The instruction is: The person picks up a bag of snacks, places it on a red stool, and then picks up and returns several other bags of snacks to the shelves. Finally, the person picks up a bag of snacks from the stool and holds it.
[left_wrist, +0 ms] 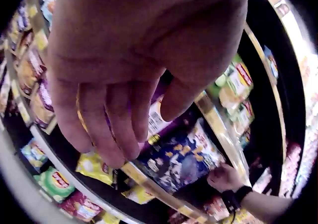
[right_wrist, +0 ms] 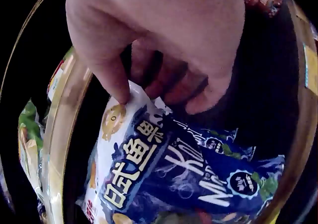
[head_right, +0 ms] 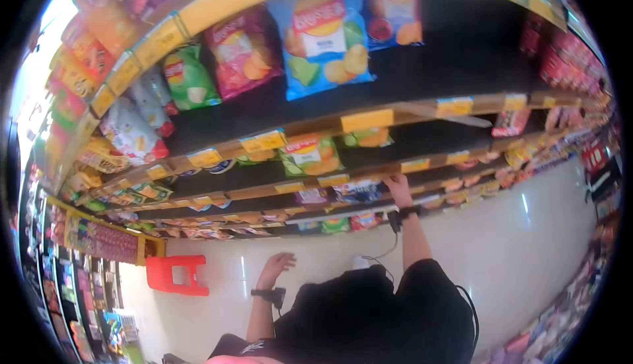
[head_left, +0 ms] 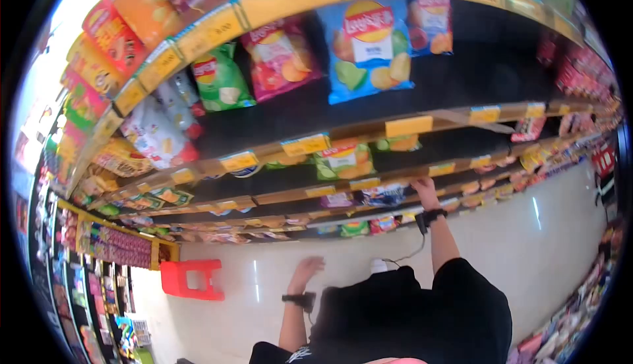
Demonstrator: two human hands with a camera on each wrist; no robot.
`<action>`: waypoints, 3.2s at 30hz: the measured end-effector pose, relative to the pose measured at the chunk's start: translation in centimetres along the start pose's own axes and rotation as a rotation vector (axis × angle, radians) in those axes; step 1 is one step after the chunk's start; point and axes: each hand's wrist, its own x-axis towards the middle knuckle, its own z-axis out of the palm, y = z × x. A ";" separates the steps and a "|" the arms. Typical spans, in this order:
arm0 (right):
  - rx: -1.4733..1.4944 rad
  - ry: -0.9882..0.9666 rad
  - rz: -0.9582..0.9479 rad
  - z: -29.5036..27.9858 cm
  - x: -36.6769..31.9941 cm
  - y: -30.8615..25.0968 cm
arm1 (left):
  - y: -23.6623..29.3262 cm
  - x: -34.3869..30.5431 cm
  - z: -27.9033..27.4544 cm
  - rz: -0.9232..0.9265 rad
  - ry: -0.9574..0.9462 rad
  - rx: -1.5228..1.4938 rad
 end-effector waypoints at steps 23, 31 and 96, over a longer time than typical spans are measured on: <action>-0.261 -0.341 -0.623 16.6 -18.3 -18.7 | -9.0 -9.5 -7.4 0.189 0.131 -0.153; 0.132 -0.910 -0.566 37.0 -29.8 -18.1 | -5.6 -20.5 -12.8 0.629 0.476 -0.053; -0.412 -1.812 -0.117 115.4 -56.8 0.1 | -39.1 -46.1 -60.9 0.100 1.410 -0.895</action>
